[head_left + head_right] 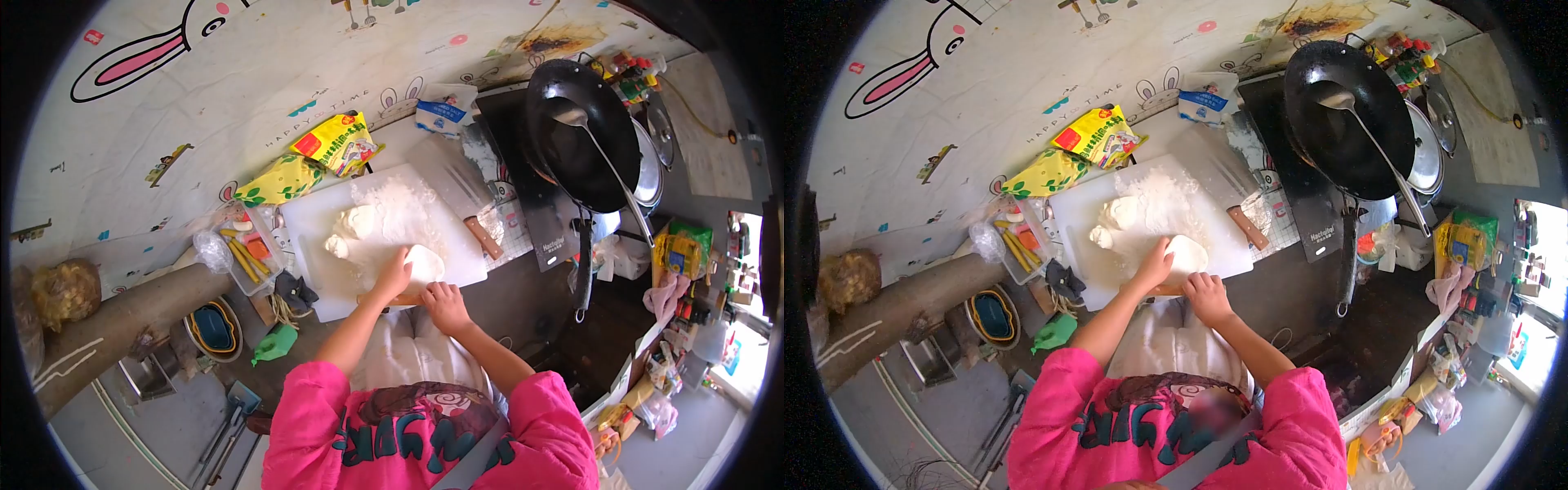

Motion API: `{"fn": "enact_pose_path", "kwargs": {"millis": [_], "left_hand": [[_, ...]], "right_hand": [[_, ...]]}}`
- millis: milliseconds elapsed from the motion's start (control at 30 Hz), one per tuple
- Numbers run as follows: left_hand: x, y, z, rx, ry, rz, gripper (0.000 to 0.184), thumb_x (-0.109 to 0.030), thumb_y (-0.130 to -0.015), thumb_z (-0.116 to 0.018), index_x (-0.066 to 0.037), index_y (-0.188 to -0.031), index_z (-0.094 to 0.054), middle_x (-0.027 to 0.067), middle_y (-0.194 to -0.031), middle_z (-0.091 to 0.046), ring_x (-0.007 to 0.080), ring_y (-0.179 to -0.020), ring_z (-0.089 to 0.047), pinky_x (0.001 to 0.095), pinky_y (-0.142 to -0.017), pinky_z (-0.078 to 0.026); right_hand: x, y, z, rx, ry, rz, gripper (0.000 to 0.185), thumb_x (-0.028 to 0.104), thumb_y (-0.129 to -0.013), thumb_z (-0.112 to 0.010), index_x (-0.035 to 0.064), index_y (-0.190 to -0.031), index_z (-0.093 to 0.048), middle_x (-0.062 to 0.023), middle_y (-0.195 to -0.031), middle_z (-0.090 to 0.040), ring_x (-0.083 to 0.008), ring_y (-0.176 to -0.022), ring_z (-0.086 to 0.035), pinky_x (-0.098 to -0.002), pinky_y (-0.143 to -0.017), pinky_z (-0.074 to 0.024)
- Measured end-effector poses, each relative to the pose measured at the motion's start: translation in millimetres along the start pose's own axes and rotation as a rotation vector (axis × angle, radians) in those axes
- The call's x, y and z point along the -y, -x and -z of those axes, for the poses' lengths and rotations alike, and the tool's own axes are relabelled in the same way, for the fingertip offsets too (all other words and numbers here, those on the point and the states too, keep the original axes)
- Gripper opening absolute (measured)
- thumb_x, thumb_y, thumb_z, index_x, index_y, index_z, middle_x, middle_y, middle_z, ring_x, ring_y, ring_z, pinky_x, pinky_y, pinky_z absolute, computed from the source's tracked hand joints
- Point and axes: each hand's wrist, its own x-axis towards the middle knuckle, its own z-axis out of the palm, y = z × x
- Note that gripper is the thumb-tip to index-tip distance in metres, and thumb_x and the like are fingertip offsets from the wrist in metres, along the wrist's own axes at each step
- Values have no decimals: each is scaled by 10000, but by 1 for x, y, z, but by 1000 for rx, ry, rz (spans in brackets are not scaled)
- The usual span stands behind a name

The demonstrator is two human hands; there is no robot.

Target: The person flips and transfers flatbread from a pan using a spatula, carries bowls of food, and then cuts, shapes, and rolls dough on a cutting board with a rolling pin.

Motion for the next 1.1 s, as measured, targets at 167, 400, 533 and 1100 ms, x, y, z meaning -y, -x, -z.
{"fn": "enact_pose_path", "kwargs": {"millis": [167,400,533,1100], "left_hand": [[4,27,25,-131,-230,74,348,-173,-843,-567,-9,-1129,-458,215,-1123,-544,400,-1037,-518,475,-858,-415],[-6,20,9,-190,-666,-271,659,-276,-822,-582,-25,-1379,-336,117,-1463,-292,263,-1371,-231,479,-1087,-209],[-24,-18,16,-192,-705,-265,684,-308,-828,-564,-27,-1395,-304,101,-1484,-254,240,-1381,-214,469,-1101,-180],[3,12,5,-117,-666,-218,750,-306,-810,-582,-7,-1411,-249,164,-1478,-239,285,-1367,-243,447,-1098,-192]], "right_hand": [[-16,-9,5,-91,-5,30,209,109,-746,-534,97,-954,-546,-52,-963,-526,-212,-897,-526,-363,-776,-403],[-46,-24,-13,-113,-105,-116,375,263,-728,-645,41,-1007,-531,-124,-1042,-533,-276,-978,-499,-417,-849,-355],[-73,-54,-11,-203,-18,-157,375,272,-736,-627,65,-1027,-512,-102,-1063,-527,-271,-974,-501,-419,-830,-352],[-47,-27,-22,-148,-31,-202,538,325,-730,-648,62,-1170,-485,-99,-1172,-492,-259,-1103,-456,-443,-905,-316]]}}
